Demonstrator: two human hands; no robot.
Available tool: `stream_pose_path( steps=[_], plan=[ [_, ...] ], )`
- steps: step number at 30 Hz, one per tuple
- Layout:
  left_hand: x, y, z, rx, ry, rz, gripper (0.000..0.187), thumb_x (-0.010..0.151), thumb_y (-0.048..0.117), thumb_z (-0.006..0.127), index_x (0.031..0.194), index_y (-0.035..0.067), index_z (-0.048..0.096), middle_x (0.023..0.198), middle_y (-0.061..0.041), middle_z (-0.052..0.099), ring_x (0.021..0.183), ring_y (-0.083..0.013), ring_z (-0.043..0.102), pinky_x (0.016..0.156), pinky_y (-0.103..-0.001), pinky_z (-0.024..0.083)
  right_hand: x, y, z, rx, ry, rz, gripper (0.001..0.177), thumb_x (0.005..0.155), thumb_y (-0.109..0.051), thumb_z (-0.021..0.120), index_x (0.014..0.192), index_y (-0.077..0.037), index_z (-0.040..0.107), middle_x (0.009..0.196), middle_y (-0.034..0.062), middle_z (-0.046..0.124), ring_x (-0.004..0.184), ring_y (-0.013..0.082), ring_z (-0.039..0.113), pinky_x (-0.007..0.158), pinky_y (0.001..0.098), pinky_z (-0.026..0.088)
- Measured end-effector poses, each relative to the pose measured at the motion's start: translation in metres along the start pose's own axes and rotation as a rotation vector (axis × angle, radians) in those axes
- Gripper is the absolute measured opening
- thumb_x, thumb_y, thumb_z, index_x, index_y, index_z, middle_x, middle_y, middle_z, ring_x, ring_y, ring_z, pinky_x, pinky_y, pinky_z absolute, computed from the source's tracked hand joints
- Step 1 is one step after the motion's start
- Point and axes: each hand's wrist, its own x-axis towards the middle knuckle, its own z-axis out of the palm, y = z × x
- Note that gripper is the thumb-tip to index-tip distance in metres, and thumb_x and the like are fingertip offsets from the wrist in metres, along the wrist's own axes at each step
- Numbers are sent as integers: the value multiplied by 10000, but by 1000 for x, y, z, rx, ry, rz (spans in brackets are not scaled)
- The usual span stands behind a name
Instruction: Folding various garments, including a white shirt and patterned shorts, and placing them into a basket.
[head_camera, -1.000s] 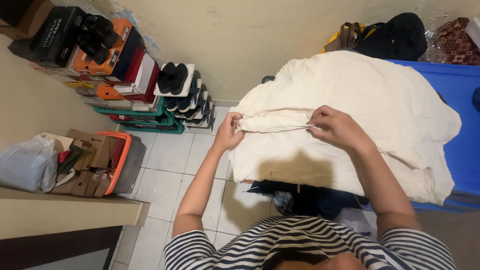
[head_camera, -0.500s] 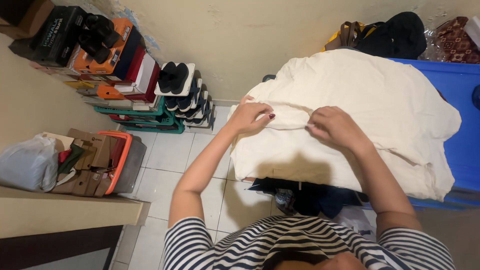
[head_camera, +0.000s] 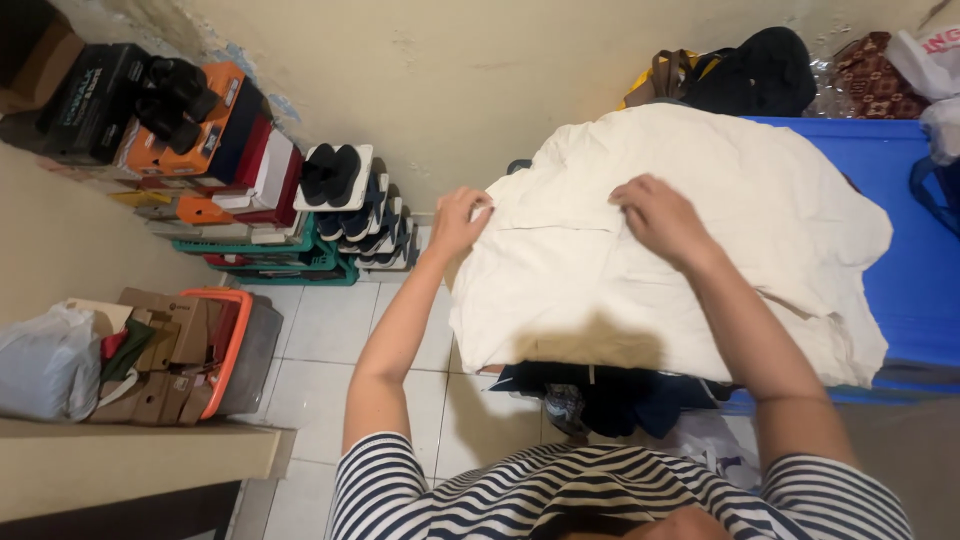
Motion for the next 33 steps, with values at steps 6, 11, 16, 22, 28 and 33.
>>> stream_pose_path(
  steps=[6, 11, 16, 22, 28, 33],
  plan=[
    [34, -102, 63, -35, 204, -151, 193, 925, 224, 668, 1034, 75, 723, 1076, -132, 723, 1054, -317, 674, 930, -403, 512, 15, 76, -60, -69, 120, 184, 211, 954, -119, 591, 1092, -81, 747, 1135, 177, 684, 1103, 359, 617, 1000, 467, 475],
    [105, -136, 100, 87, -140, -626, 498, 970, 497, 572, 1173, 64, 710, 1248, -180, 703, 1198, -351, 638, 1038, -463, 457, 35, 213, -68, 137, 136, 438, 346, 1021, -280, 597, 1275, -67, 697, 1191, 158, 689, 1125, 283, 632, 981, 400, 495],
    [145, -127, 141, 202, -426, -928, 703, 952, 662, 457, 1317, 95, 655, 1436, -152, 574, 1351, -347, 506, 1117, -543, 338, 48, 265, -61, 352, 48, 745, 451, 1007, -395, 641, 1295, -50, 678, 1242, 103, 685, 1102, 171, 624, 930, 333, 495],
    [165, -141, 192, 7, -673, -925, 724, 827, 663, 633, 1261, 88, 703, 1364, -149, 647, 1259, -291, 608, 1060, -420, 452, 56, 290, -67, 402, -178, 731, 390, 883, -361, 725, 1069, -27, 803, 1042, 90, 775, 974, 162, 683, 874, 351, 545],
    [151, -156, 193, 93, -435, -973, 645, 709, 545, 828, 1102, 36, 778, 1148, -134, 758, 1054, -272, 719, 906, -388, 540, 64, 279, -92, 253, -334, 747, 419, 855, -429, 754, 1023, -53, 836, 907, 70, 782, 835, 158, 693, 779, 331, 559],
    [153, -178, 202, -287, -127, -723, 510, 698, 421, 800, 896, -49, 788, 860, -199, 786, 814, -334, 750, 733, -410, 587, 65, 219, -132, 396, -284, 658, 272, 895, -228, 831, 1062, -35, 736, 811, 99, 582, 666, 231, 448, 568, 413, 325]
  ],
)
